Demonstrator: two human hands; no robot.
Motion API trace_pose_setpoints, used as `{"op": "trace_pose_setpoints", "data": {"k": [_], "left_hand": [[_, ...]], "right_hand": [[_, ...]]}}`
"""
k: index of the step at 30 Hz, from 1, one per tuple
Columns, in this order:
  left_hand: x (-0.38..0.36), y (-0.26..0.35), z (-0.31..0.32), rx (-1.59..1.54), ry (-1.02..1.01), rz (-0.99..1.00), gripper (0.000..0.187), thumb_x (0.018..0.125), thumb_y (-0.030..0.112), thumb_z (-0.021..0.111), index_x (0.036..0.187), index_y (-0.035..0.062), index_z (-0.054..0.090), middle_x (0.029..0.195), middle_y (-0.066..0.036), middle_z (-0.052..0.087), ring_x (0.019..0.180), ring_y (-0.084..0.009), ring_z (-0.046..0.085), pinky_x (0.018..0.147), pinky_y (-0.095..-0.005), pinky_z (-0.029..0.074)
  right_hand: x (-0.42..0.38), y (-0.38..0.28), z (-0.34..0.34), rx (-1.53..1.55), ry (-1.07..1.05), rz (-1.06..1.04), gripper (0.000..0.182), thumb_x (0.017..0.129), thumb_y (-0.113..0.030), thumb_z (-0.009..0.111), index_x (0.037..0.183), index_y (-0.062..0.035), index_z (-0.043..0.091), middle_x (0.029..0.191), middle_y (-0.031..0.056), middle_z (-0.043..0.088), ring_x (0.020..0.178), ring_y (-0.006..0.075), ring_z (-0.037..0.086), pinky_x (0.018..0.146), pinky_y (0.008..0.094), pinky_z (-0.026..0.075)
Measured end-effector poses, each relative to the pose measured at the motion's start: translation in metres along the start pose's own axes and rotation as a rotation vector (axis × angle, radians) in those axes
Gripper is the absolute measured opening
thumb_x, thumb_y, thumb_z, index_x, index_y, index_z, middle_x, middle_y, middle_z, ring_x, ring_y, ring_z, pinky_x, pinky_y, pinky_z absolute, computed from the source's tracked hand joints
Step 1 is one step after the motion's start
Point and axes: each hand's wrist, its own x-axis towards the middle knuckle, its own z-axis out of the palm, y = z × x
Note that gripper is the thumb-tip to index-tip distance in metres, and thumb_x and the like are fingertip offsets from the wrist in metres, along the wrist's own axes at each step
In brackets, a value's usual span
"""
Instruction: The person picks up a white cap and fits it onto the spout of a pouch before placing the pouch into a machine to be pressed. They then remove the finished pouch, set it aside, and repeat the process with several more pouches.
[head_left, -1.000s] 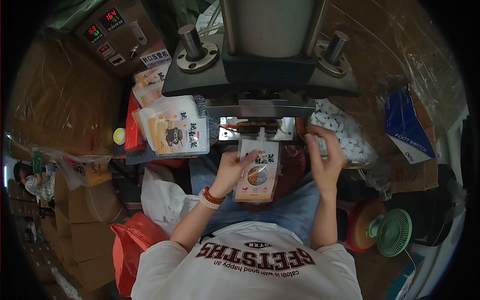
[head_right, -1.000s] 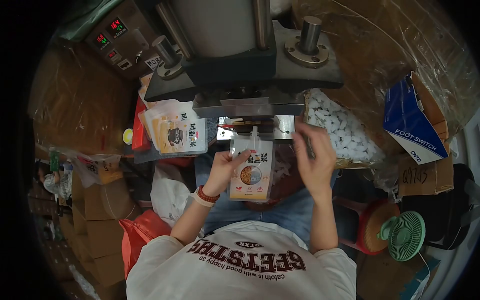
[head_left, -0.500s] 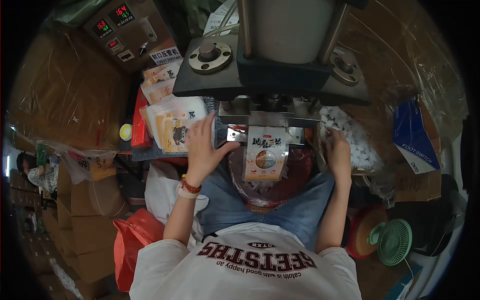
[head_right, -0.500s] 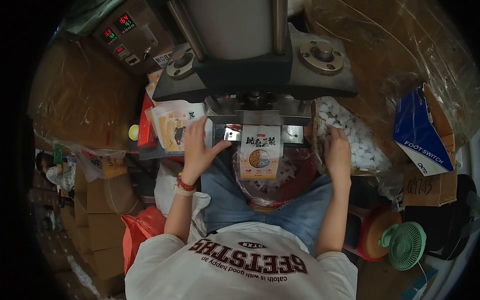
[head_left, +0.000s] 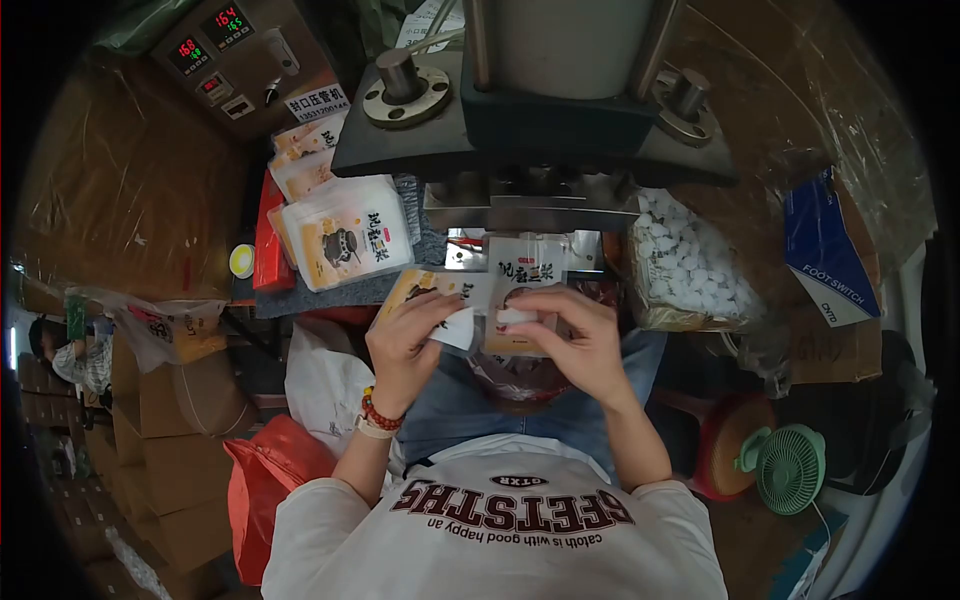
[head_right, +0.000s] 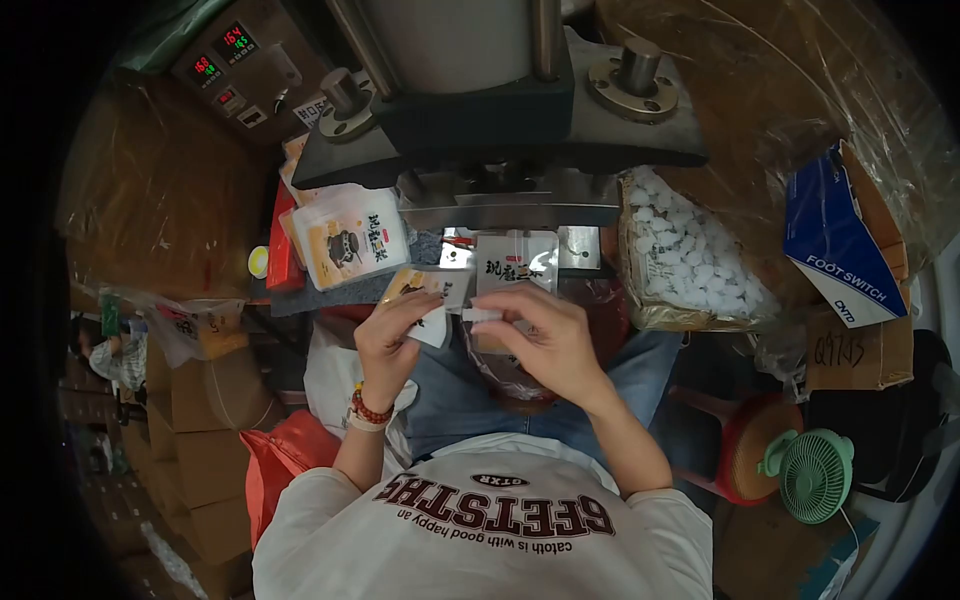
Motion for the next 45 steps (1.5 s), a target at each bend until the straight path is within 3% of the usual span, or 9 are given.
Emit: {"op": "trace_pose_setpoints", "data": {"k": [8,14,21,25,29,32,36,40,45], "left_hand": [[0.007,0.023,0.014,-0.005,-0.167,0.066,0.038,0.067,-0.005,0.06,0.101,0.0079,0.071,0.095,-0.007,0.071,0.084,-0.0201,0.069,0.07,-0.0287,0.054],[0.007,-0.004,0.084,-0.975,-0.352,-0.856,0.023,0.09,0.017,0.067,0.1,-0.0042,0.069,0.089,-0.006,0.071,0.076,-0.0075,0.064,0.066,-0.0219,0.051],[0.05,-0.012,0.089,-1.263,-0.226,-0.988,0.027,0.091,0.016,0.065,0.106,-0.0062,0.064,0.099,-0.013,0.069,0.083,-0.0152,0.068,0.072,-0.028,0.055],[0.051,-0.023,0.074,-1.07,-0.412,-0.976,0.032,0.089,0.022,0.068,0.107,-0.0045,0.062,0.101,-0.008,0.067,0.085,-0.0129,0.065,0.074,-0.0259,0.051],[0.037,-0.059,0.024,0.47,0.079,-0.243,0.077,0.077,0.051,0.071,0.133,0.0048,0.047,0.133,-0.015,0.05,0.121,-0.0294,0.047,0.103,-0.0485,0.031],[-0.006,-0.094,0.001,0.842,-0.214,-0.201,0.081,0.077,0.053,0.069,0.14,0.0106,0.041,0.147,-0.007,0.039,0.136,-0.0278,0.033,0.11,-0.0537,0.017],[-0.034,-0.081,-0.014,0.525,-0.184,-0.037,0.053,0.07,-0.003,0.063,0.12,0.0139,0.064,0.117,-0.006,0.066,0.11,-0.0255,0.062,0.092,-0.0359,0.048],[-0.02,-0.038,-0.009,-0.001,0.013,-0.266,0.04,0.067,-0.008,0.055,0.1,0.0087,0.072,0.101,-0.009,0.071,0.098,-0.0247,0.068,0.083,-0.0339,0.052],[-0.007,-0.003,-0.005,0.02,-0.008,0.016,0.042,0.064,-0.006,0.056,0.101,0.0078,0.07,0.1,-0.008,0.071,0.102,-0.0239,0.067,0.084,-0.0344,0.052]], "right_hand": [[0.004,-0.011,-0.023,-0.441,-0.22,-0.25,0.035,0.075,0.004,0.068,0.109,-0.001,0.065,0.105,0.0133,0.064,0.088,0.0282,0.059,0.076,0.0336,0.05],[0.003,-0.004,-0.056,-0.529,0.276,-0.051,0.032,0.08,-0.003,0.067,0.111,-0.0018,0.062,0.114,0.013,0.06,0.102,0.0289,0.058,0.085,0.0367,0.048],[-0.01,0.077,-0.1,-0.983,0.308,0.227,0.019,0.084,-0.006,0.061,0.103,-0.0005,0.064,0.101,0.0154,0.062,0.088,0.0358,0.06,0.077,0.0411,0.048],[-0.008,0.082,-0.101,-0.978,0.222,0.243,0.02,0.085,-0.004,0.059,0.104,0.0002,0.063,0.099,0.0171,0.061,0.091,0.0368,0.06,0.078,0.0423,0.049],[-0.011,0.082,-0.102,-0.901,0.254,0.333,0.022,0.086,-0.002,0.056,0.106,0.0006,0.063,0.096,0.0179,0.06,0.089,0.0327,0.06,0.078,0.0384,0.049],[-0.008,0.067,-0.094,-0.598,0.445,0.296,0.022,0.091,-0.003,0.053,0.11,0.0014,0.061,0.097,0.0152,0.06,0.087,0.024,0.061,0.078,0.0322,0.048],[-0.012,0.03,-0.062,0.035,0.453,0.148,0.026,0.095,-0.005,0.052,0.119,0.0025,0.055,0.104,0.0106,0.059,0.092,0.0157,0.059,0.078,0.0279,0.048],[-0.009,-0.001,-0.009,0.585,0.238,0.114,0.029,0.087,0.005,0.061,0.115,0.0034,0.055,0.106,0.0093,0.062,0.097,0.0143,0.061,0.081,0.0257,0.05],[-0.001,0.021,0.01,-0.191,-0.089,-0.191,0.035,0.089,-0.004,0.063,0.124,-0.0079,0.058,0.11,0.0096,0.065,0.094,0.0273,0.066,0.085,0.0319,0.052]]}}
